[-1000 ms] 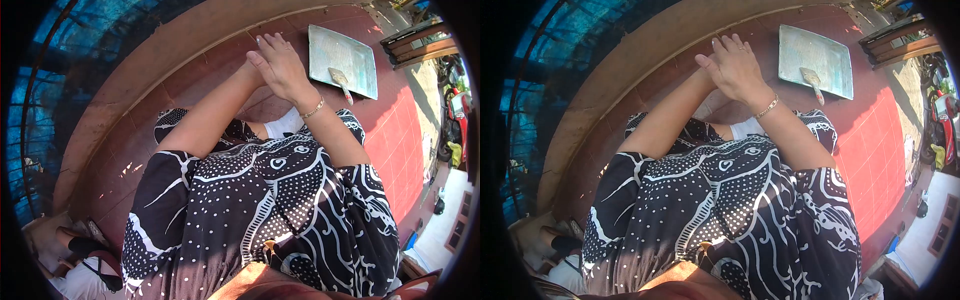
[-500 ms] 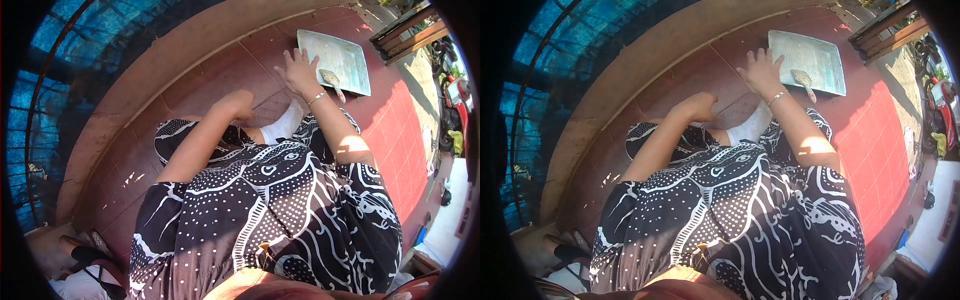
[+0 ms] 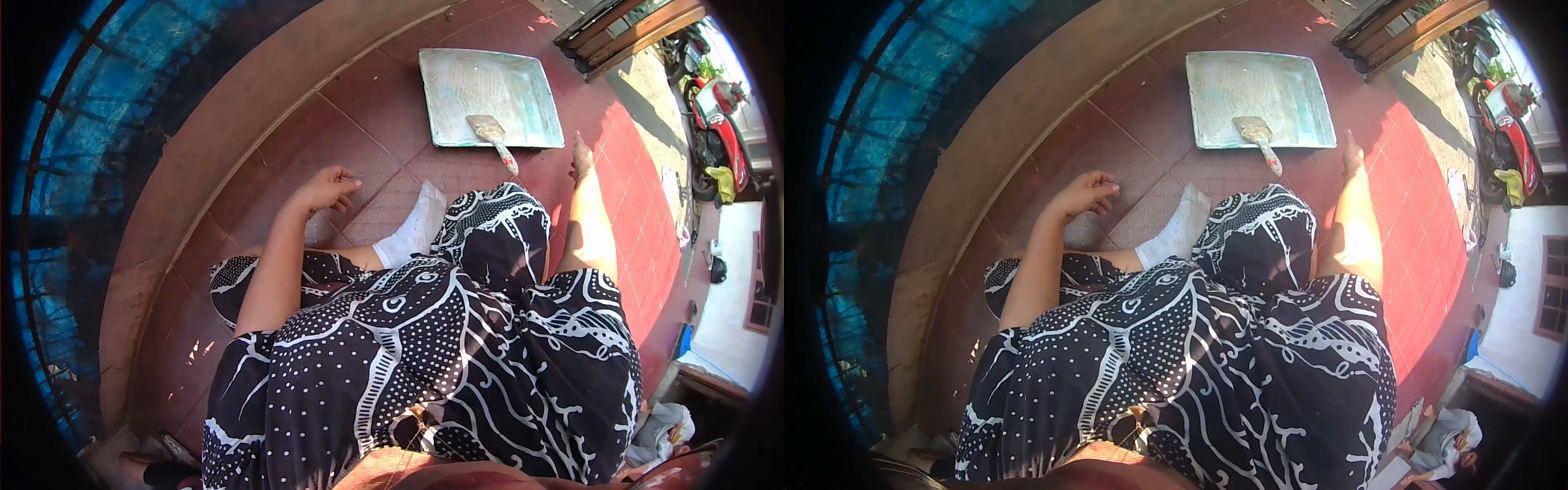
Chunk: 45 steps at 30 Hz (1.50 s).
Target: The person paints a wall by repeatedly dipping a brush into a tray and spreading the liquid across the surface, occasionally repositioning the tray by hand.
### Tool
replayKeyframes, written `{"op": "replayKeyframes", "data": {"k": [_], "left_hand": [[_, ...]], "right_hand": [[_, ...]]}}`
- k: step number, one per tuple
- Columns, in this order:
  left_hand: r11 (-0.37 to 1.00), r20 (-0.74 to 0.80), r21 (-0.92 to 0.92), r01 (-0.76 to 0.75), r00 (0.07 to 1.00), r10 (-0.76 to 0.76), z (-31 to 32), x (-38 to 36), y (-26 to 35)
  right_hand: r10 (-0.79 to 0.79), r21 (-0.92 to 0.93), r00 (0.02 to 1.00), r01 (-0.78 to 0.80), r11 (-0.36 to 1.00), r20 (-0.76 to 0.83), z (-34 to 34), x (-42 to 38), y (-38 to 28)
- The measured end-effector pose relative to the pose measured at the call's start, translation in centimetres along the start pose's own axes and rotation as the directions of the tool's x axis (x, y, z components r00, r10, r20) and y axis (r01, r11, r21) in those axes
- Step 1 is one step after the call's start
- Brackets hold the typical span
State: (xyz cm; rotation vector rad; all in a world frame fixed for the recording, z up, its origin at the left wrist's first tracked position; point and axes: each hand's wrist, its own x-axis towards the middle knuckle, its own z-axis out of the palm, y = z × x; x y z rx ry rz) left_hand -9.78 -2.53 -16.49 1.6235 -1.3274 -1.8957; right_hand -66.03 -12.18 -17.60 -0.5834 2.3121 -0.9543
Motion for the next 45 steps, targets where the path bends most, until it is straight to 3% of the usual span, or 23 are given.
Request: {"op": "replayKeyframes", "data": {"k": [4,6,8,10,11,12,14,16,17,18,19,21,22,24,25,27,31,33,34,35,38,42,45], "left_hand": [[0.992,-0.009,-0.121,0.03,0.999,-0.031,-1.3,2.8,-1.4],[0.955,-0.076,-0.292,0.047,0.994,-0.073,-2.4,3.6,-2.9],[0.948,-0.13,-0.314,0.059,0.986,-0.105,-3.5,3.7,-4.3],[0.937,-0.178,-0.34,0.076,0.974,-0.144,-4.6,3.8,-5.0],[0.933,-0.176,-0.356,0.058,0.976,-0.127,-5.4,3.6,-5.1],[0.927,-0.178,-0.372,0.036,0.978,-0.109,-6.0,3.4,-5.1],[0.915,-0.216,-0.403,0.014,0.97,-0.11,-6.5,3.9,-4.9],[0.901,-0.246,-0.433,-0.007,0.963,-0.111,-6.6,4.4,-4.6],[0.917,-0.244,-0.399,-0.01,0.965,-0.096,-6.5,4.6,-4.4],[0.93,-0.24,-0.368,-0.015,0.968,-0.079,-6.2,4.8,-4.3],[0.925,-0.226,-0.379,-0.018,0.971,-0.074,-5.9,4.9,-4.1],[0.918,-0.172,-0.393,-0.057,0.985,-0.013,-5.8,5.0,-3.6],[0.916,-0.165,-0.397,-0.06,0.986,-0.007,-5.8,5.2,-3.3],[0.931,-0.214,-0.354,-0.084,0.977,0.007,-5.6,5.2,-3.5],[0.934,-0.211,-0.351,-0.073,0.977,-0.003,-5.7,5.1,-3.7],[0.94,-0.255,-0.327,-0.094,0.967,0.008,-5.7,5.1,-4.1],[0.95,-0.258,-0.303,-0.079,0.966,-0.001,-5.8,5.1,-4.6],[0.954,-0.249,-0.292,-0.068,0.968,-0.007,-5.5,5.3,-4.4],[0.957,-0.247,-0.284,-0.063,0.969,-0.01,-5.4,5.4,-4.4],[0.959,-0.257,-0.274,-0.065,0.967,-0.008,-5.3,5.5,-4.5],[0.963,-0.255,-0.266,-0.04,0.967,-0.031,-5.2,5.8,-4.9],[0.971,-0.28,-0.239,-0.025,0.959,-0.045,-5.0,5.9,-4.7],[0.967,-0.287,-0.255,-0.003,0.955,-0.072,-5.2,5.8,-4.7]], "right_hand": [[0.065,0.066,0.998,-0.066,0.996,0.013,2.3,0.9,0.6],[0.063,0.088,0.994,-0.071,0.994,0.093,2.8,1.3,1.1],[-0.029,-0.017,0.993,0.031,0.999,0.116,2.9,0.7,1.6],[0.026,-0.137,0.993,-0.01,0.99,0.116,2.8,-1.4,1.8],[-0.217,-0.386,0.976,0.196,0.901,-0.011,3.1,-3.2,2.1],[-0.47,-0.624,0.88,0.333,0.707,-0.063,3.6,-5.9,1.8],[-0.661,-0.451,0.737,0.641,0.621,0.138,4.5,-14.9,-0.6],[-0.517,-0.335,0.595,0.791,0.512,0.615,4.8,-21.3,-2.6],[-0.449,-0.422,0.581,0.809,0.408,0.679,5.2,-23.6,-3.1],[-0.369,-0.497,0.574,0.818,0.289,0.731,5.6,-25.1,-3.5],[-0.366,-0.512,0.583,0.812,0.278,0.725,6.1,-25.3,-3.4],[-0.333,-0.718,0.723,0.677,0.164,0.606,7.4,-24.0,-2.6],[-0.334,-0.724,0.727,0.671,0.159,0.6,7.7,-23.1,-2.6],[-0.442,-0.537,0.597,0.8,0.267,0.669,8.3,-20.9,-2.0],[-0.521,-0.497,0.539,0.836,0.233,0.662,8.8,-20.5,-1.9],[-0.603,-0.398,0.538,0.843,0.362,0.59,9.1,-19.9,-2.6],[-0.696,-0.217,0.61,0.789,0.575,0.378,10.3,-17.7,-6.8],[-0.728,-0.195,0.585,0.809,0.554,0.357,11.3,-15.2,-8.5],[-0.679,-0.191,0.635,0.767,0.613,0.368,11.8,-13.4,-9.7],[-0.561,-0.106,0.759,0.62,0.777,0.329,11.5,-14.9,-11.9],[-0.593,0.168,0.746,0.57,0.804,0.302,11.8,-12.4,-14.7],[-0.458,0.073,0.754,0.485,0.872,0.471,15.7,-12.0,-13.5],[-0.549,0.115,0.798,0.538,0.835,0.248,14.6,-10.0,-11.0]]}}
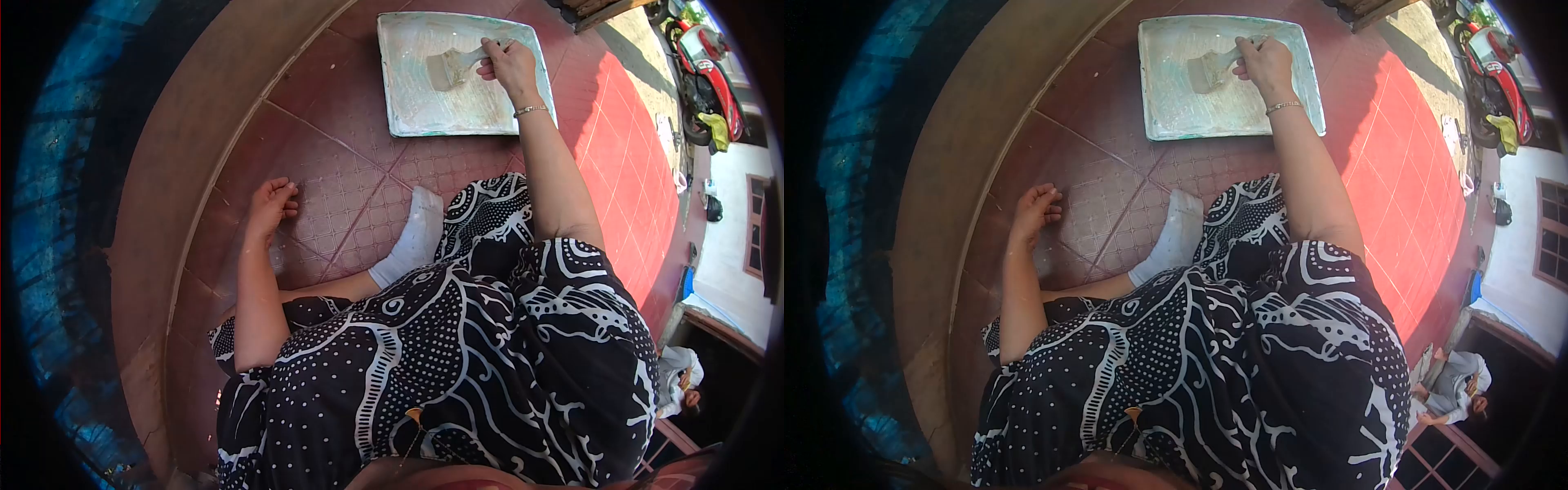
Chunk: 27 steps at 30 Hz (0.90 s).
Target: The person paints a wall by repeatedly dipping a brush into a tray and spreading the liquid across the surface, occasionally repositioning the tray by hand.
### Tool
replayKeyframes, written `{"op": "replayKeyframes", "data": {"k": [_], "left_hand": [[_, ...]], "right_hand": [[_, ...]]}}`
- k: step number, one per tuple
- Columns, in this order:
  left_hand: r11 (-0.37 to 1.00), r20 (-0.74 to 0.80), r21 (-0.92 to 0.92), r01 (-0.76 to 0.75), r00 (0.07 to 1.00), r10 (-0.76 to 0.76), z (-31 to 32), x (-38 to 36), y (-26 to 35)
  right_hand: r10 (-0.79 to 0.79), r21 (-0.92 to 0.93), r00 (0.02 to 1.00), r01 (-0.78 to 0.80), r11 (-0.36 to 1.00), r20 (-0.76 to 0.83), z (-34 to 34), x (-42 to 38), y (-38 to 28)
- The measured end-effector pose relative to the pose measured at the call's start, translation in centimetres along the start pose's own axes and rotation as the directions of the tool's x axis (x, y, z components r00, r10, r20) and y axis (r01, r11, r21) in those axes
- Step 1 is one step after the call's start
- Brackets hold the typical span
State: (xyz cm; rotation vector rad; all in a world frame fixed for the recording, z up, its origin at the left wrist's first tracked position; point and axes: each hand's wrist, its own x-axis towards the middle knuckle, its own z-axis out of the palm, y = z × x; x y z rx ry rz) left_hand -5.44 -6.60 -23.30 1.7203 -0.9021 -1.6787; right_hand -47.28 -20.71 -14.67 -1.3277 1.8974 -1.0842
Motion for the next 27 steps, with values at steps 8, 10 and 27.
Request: {"op": "replayKeyframes", "data": {"k": [8,10,27], "left_hand": [[0.999,0.008,-0.026,-0.034,0.999,0.034,0.7,0.1,-0.1],[0.999,-0.001,-0.021,-0.05,0.999,0.05,0.6,0.1,-0.1],[0.999,-0.003,-0.015,-0.051,0.999,0.051,0.5,0.4,-0.3]], "right_hand": [[-0.223,0.003,0.951,0.229,0.973,-0.212,-2.7,-1.9,-0.2],[-0.361,-0.111,0.924,0.349,0.931,-0.127,0.9,-1.3,-1.0],[-0.123,0.173,0.989,0.135,0.976,-0.076,-0.3,1.4,-2.8]]}}
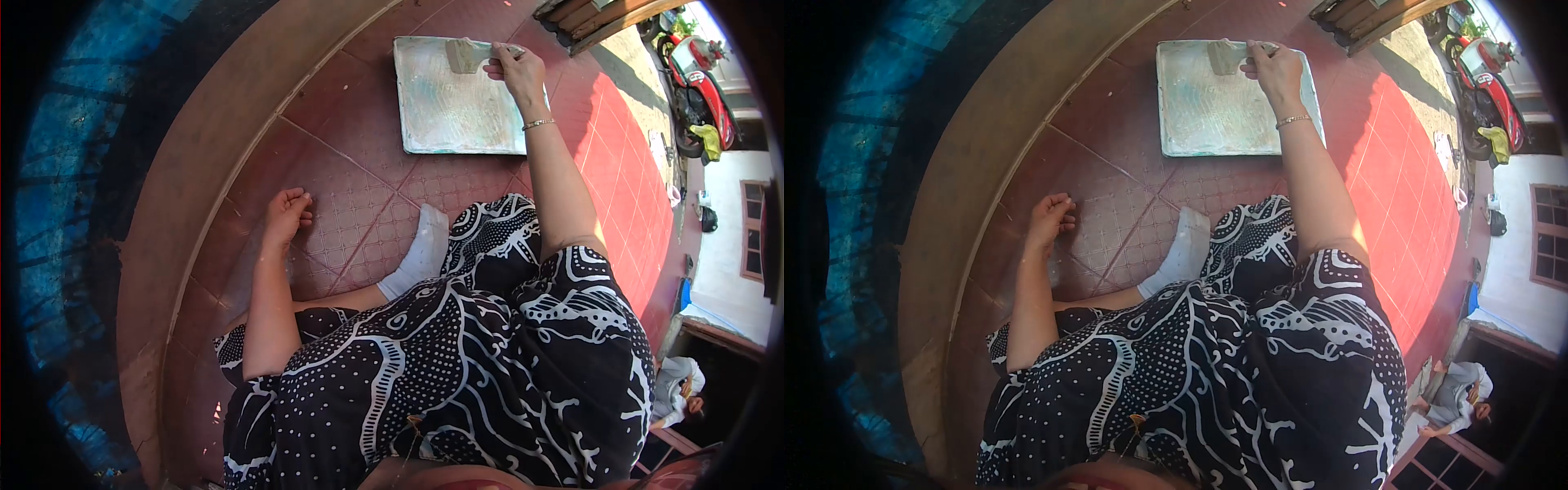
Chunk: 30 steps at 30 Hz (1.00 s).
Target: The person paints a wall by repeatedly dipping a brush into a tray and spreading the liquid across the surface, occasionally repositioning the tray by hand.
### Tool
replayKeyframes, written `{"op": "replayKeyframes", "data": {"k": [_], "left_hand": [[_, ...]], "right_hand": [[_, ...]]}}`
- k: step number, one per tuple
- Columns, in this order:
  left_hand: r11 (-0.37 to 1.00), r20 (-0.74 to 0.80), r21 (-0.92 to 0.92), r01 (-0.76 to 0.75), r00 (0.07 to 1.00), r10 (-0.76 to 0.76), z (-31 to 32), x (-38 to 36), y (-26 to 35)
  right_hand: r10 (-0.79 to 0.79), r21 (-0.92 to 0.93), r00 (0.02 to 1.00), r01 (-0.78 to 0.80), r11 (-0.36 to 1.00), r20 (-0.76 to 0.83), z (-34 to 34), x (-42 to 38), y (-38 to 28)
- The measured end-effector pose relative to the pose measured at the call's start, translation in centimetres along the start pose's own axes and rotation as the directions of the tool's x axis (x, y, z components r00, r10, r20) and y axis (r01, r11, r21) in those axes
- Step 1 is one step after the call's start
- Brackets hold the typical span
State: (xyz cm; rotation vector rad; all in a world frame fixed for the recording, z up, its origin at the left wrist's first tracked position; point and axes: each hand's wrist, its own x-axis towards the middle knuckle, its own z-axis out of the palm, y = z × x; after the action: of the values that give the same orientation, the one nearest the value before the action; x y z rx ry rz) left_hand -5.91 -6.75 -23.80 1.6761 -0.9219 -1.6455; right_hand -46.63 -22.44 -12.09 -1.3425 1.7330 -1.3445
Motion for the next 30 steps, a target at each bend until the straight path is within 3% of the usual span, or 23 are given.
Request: {"op": "replayKeyframes", "data": {"k": [2,4,6,9,13,15,18,24,26,30], "left_hand": [[1.0,-0.019,-0.014,-0.01,1.0,0.01,-0.2,-0.3,0.0],[0.999,-0.041,-0.038,-0.018,0.999,0.016,-0.5,-0.3,0.1],[0.998,-0.077,-0.059,-0.008,0.997,0.004,-0.8,-0.3,-0.2],[0.998,-0.06,-0.062,-0.012,0.998,0.008,-0.7,-0.2,-0.1],[0.998,-0.024,-0.057,-0.02,1.0,0.019,-0.2,0.2,0.0],[0.999,-0.023,-0.05,-0.018,1.0,0.016,0.1,0.2,0.0],[0.999,-0.002,-0.025,-0.023,1.0,0.023,0.3,0.2,-0.2],[0.999,-0.017,-0.01,-0.031,0.999,0.031,-0.8,0.3,-0.9],[0.999,-0.012,-0.022,-0.035,0.999,0.035,-0.7,0.4,-0.7],[0.999,0.004,-0.007,-0.047,0.999,0.047,-0.1,0.5,-0.2]], "right_hand": [[0.046,0.021,0.995,-0.048,0.999,0.094,2.6,0.1,1.0],[0.095,0.01,0.991,-0.096,0.995,0.09,3.2,0.7,2.6],[0.16,0.082,0.987,-0.159,0.984,-0.012,1.4,1.7,4.2],[0.039,-0.156,0.987,-0.063,0.986,-0.156,-3.2,2.6,5.6],[0.125,-0.19,0.971,-0.164,0.968,-0.203,-6.7,-0.3,3.2],[0.146,-0.065,0.989,-0.146,0.987,-0.003,-5.5,-4.0,1.6],[0.275,0.011,0.938,-0.283,0.959,0.212,-2.4,-9.4,0.3],[0.298,0.012,0.949,-0.301,0.953,0.106,-7.8,-6.9,4.3],[0.226,-0.144,0.971,-0.234,0.961,-0.074,-10.3,-5.7,5.0],[0.188,-0.039,0.982,-0.187,0.982,0.018,-9.0,-7.3,1.2]]}}
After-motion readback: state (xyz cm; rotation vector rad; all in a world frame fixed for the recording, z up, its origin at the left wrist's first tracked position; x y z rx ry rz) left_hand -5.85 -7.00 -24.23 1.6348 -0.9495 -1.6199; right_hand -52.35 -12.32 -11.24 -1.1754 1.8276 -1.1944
